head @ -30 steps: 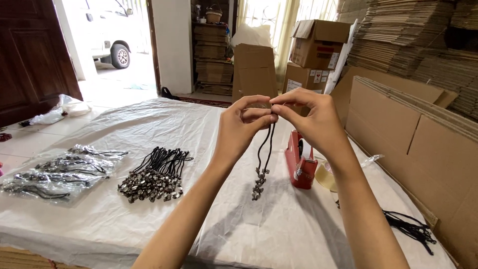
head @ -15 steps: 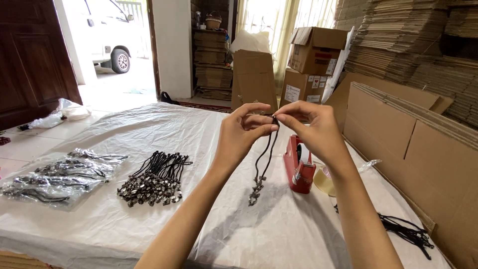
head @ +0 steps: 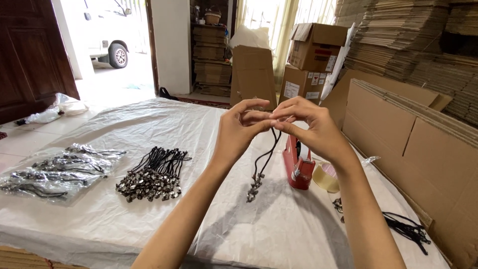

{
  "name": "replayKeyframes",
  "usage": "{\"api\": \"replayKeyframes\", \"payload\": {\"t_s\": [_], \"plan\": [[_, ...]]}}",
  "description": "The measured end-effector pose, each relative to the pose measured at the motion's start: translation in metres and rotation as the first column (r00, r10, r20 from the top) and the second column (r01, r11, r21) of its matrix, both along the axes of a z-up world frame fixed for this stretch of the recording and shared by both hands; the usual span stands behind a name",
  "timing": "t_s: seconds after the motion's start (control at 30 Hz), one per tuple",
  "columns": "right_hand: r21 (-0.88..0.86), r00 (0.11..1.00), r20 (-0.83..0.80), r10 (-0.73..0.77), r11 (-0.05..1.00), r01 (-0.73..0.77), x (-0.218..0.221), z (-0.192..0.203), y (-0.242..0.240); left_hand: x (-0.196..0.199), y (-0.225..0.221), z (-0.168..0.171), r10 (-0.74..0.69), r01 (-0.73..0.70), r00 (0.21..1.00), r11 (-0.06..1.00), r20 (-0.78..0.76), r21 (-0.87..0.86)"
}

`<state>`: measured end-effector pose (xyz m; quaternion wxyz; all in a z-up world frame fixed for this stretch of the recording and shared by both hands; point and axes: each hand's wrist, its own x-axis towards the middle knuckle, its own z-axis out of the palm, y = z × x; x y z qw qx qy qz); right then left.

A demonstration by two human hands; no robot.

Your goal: Picking up individual lanyards and placing them into small plastic bags for packaging.

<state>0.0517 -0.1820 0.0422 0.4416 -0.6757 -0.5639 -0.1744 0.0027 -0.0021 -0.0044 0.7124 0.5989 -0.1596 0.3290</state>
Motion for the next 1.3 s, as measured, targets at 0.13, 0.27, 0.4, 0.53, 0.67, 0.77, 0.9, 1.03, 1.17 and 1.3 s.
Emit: {"api": "replayKeyframes", "payload": {"t_s": [0.13,0.27,0.4,0.53,0.67,0.77,0.9,1.03,1.17,1.3], "plan": [[0.088,0.979,-0.2,0.04,0.996,-0.023,0.009,-0.01,0.003,-0.002,0.0,0.005,0.036,-0.036,0.999,0.999,0.024,0.009],[0.146,0.9,-0.426,0.095,0.989,-0.035,0.001,-0.019,0.005,0.003,0.004,0.007,0.09,-0.092,0.993,0.995,0.079,0.031],[0.23,0.873,-0.474,0.115,0.973,-0.004,0.015,-0.039,0.017,0.002,0.002,0.004,0.07,-0.074,0.994,0.996,0.082,0.044],[0.287,0.875,-0.468,0.127,0.958,0.014,0.029,-0.056,0.024,0.001,0.001,0.003,0.066,-0.074,0.994,0.994,0.092,0.079],[0.287,0.781,-0.58,0.231,0.955,-0.069,-0.001,-0.051,0.026,-0.006,0.003,0.008,0.123,-0.132,0.988,0.987,0.098,0.093],[0.222,0.794,-0.579,0.184,0.973,-0.063,-0.006,-0.062,0.025,0.0,0.005,0.008,0.12,-0.128,0.987,0.989,0.107,0.069],[0.244,0.8,-0.582,0.144,0.97,0.003,0.012,-0.084,0.037,-0.002,0.005,0.008,0.127,-0.133,0.985,0.99,0.113,0.044],[0.257,0.889,-0.455,0.05,0.963,0.078,0.012,-0.084,0.04,0.003,0.005,0.006,0.116,-0.12,0.985,0.992,0.125,0.027],[0.401,0.874,-0.455,0.17,0.915,0.031,0.016,-0.087,0.037,0.008,0.012,0.004,0.1,-0.1,0.991,0.995,0.091,-0.004],[0.483,0.885,-0.424,0.193,0.875,0.041,0.015,-0.081,0.034,-0.002,0.003,0.002,0.082,-0.082,0.992,0.997,0.098,0.004]]}}
